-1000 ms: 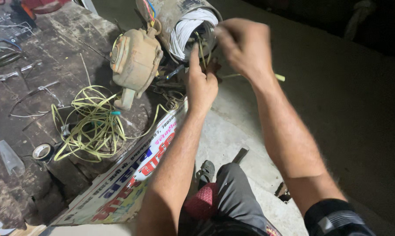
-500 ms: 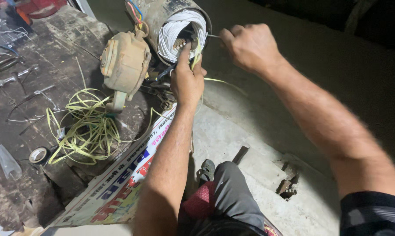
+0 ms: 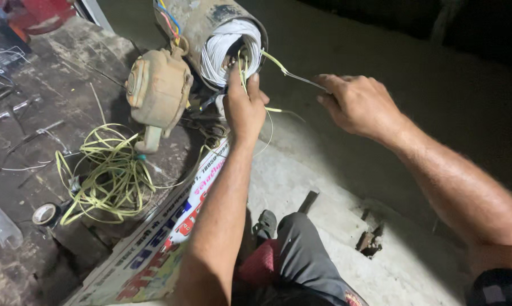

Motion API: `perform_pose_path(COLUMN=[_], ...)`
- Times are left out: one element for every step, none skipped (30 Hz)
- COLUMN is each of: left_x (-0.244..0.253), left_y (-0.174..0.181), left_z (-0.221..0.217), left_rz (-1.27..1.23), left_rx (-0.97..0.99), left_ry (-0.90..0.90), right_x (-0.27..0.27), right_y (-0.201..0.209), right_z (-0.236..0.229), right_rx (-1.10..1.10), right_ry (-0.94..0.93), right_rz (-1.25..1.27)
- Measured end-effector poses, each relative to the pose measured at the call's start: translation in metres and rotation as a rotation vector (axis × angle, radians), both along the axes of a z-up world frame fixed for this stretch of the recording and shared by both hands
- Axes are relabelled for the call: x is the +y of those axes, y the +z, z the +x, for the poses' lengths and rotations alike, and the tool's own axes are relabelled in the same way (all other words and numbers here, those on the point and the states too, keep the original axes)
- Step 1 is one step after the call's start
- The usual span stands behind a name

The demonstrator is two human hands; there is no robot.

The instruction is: The person works on a disassembled electric motor placed on a cluttered workbench. They repeatedly pull yellow tie strips from a spool, cut them with scissors, and use a screwdriver to secure the motor's internal windings. The person ties the windings in place and adjusts the components throughout the clip.

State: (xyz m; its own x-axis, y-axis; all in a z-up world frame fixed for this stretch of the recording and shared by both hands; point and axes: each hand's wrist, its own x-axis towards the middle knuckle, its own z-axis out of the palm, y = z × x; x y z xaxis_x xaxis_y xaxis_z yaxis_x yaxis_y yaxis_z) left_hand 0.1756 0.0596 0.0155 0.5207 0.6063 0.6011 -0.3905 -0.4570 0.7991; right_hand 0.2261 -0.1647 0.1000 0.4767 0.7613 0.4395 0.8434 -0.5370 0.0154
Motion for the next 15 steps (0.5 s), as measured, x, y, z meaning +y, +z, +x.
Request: perform_pose_path(left_x=[-0.003, -0.006, -0.005, -0.003, -0.003, -0.003, -0.002, -0.001, 0.002, 0.005, 0.006, 0.006, 0.005, 0.005, 0.005], left_y=[0.0, -0.001, 0.0, 0.0, -0.002, -0.004, -0.006, -0.007, -0.004, 0.001, 0.006, 0.011, 0.016, 0.021, 0.025], left_z=[-0.004, -0.009, -0.01, -0.015, -0.023, -0.031, -0.04, -0.048, -0.053, -0.058, -0.064, -0.068, -0.07, -0.071, -0.071], left_rz=[-0.006, -0.013, -0.009, 0.014, 0.036, 0.059, 0.098, 0.136, 0.179, 0.224, 0.261, 0.298, 0.355, 0.412, 0.468], left_rx=[-0.011, -0.023, -0.041, -0.009, 0.022, 0.053, 0.048, 0.044, 0.037, 0.05, 0.065, 0.08, 0.085, 0.09, 0.093], left_ry=[-0.015, -0.031, -0.047, -0.02, 0.007, 0.034, 0.022, 0.009, -0.004, 0.034, 0.07, 0.106, 0.096, 0.085, 0.074], right_x=[-0.004, -0.008, -0.008, -0.008, -0.008, -0.006, -0.003, 0.001, 0.009, 0.017, 0.022, 0.027, 0.03, 0.034, 0.039], right_y=[-0.006, -0.01, -0.012, -0.014, -0.017, -0.022, -0.031, -0.044, -0.058, -0.071, -0.082, -0.092, -0.1, -0.105, -0.107], right_z=[0.001, 0.004, 0.012, 0.02, 0.027, 0.033, 0.037, 0.038, 0.037, 0.036, 0.035, 0.033, 0.032, 0.032, 0.03], right_rx=[0.149, 0.385, 0.614, 0.843, 0.985, 1.127, 1.273, 1.056, 0.836, 0.617, 0.736, 0.856, 0.978, 1.098, 1.217], right_ry=[0.025, 0.039, 0.056, 0.075, 0.155, 0.238, 0.325, 0.295, 0.266, 0.236, 0.245, 0.252, 0.254, 0.318, 0.384], right_rz=[0.063, 0.105, 0.156, 0.206, 0.28, 0.355, 0.428, 0.43, 0.431, 0.431, 0.503, 0.575, 0.648, 0.7, 0.751])
